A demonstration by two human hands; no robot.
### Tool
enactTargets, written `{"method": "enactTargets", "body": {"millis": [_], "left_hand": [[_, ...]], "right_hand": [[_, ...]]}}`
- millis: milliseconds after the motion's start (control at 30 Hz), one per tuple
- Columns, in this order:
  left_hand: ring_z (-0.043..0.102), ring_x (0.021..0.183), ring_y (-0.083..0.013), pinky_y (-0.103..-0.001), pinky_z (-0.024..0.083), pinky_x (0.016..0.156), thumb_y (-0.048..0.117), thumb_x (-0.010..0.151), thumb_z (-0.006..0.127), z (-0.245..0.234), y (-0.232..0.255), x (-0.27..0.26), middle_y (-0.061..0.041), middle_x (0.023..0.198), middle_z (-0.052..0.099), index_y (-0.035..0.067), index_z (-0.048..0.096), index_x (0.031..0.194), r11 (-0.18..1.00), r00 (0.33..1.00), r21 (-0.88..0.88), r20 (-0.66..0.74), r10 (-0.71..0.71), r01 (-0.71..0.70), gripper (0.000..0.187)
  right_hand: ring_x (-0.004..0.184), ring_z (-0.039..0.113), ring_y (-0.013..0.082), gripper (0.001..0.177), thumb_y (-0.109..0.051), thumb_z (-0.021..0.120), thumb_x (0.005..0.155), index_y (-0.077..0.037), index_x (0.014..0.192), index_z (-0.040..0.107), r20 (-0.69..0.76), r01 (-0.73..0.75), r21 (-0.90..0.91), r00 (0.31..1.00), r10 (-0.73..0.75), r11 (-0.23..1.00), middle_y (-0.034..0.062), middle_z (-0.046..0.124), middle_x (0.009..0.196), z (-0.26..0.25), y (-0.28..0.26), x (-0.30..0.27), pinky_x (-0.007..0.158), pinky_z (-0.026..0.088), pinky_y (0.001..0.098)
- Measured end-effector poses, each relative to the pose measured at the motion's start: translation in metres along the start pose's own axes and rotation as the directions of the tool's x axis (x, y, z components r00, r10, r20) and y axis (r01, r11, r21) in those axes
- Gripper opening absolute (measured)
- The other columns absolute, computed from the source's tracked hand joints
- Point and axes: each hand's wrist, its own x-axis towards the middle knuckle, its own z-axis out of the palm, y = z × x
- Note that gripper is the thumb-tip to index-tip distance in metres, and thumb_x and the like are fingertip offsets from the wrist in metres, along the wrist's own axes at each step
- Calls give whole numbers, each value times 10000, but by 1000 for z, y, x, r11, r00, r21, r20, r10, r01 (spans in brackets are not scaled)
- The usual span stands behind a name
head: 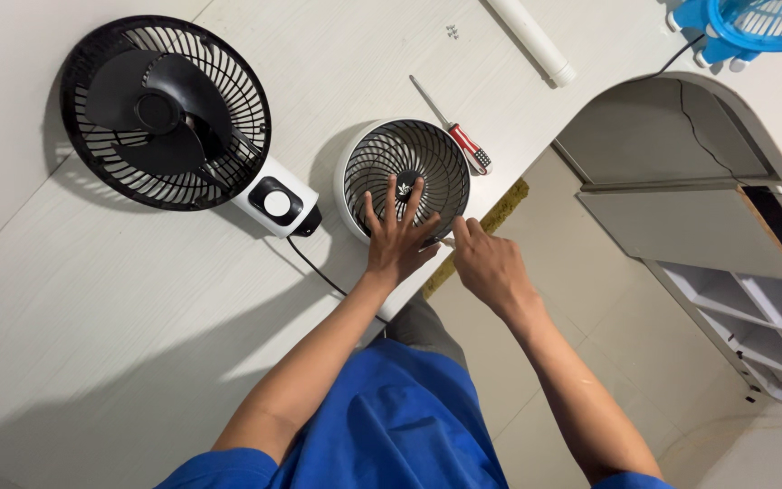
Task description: The person assembles a small electric fan on a white table. They place the front grille onto the fan base, align it, and then use a screwdriver to tighten screws around the perimeter to secure the grille in place.
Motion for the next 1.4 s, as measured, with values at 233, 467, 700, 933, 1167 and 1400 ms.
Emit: {"method": "enactTargets", "body": {"millis": [233,467,700,933,1167,1400], "left_hand": [[147,1532,-534,-846,130,1127,569,790,801,1,1,2,-119,1688,234,303,538,1203,999,1000,42,16,0,0,557],[125,1538,-536,-849,118,1134,536,780,812,-3,0,0,-133,1691,234,300,526,1250,1000,1000,-4,24,6,-6,599],[133,1530,-534,-848,117,1124,518,760,820,-3,2,3,-122,1682,242,310,529,1227,1000,999,-1,32,-3,3,589],[142,1531,-537,-846,119,1126,524,774,818,-2,1,1,-121,1684,246,297,544,1200,1000,999,8,31,-6,5,556],[143,1518,-547,-852,116,1112,525,763,822,0,1,2,-131,1674,253,301,549,1206,1000,1000,17,26,8,-8,567],[146,1526,-537,-845,138,1112,523,769,820,-1,0,2,-117,1680,259,317,565,1207,1000,1000,6,29,0,-1,548]], "right_hand": [[717,702,292,223,-251,621,987,-35,936,593,13,-32,-53,999,33,998,120,664,827,12,6,0,599,554,440],[678,696,303,177,-164,592,941,-5,1018,569,15,-33,-20,999,33,999,125,667,782,17,1,-4,572,546,438],[655,693,293,183,-195,597,985,-17,959,562,-71,-6,-1,997,5,1000,124,660,796,11,0,-2,542,535,426],[687,698,298,294,-318,591,1025,-39,934,570,74,-105,-26,992,106,994,116,670,778,8,-2,0,593,543,430],[682,700,296,193,-212,598,967,-22,962,564,12,-41,-7,999,41,999,114,664,831,8,2,-4,614,553,436],[631,690,277,151,-105,604,895,-20,1014,568,-26,3,-50,1000,-4,999,106,658,855,9,3,-6,609,547,429]]}}
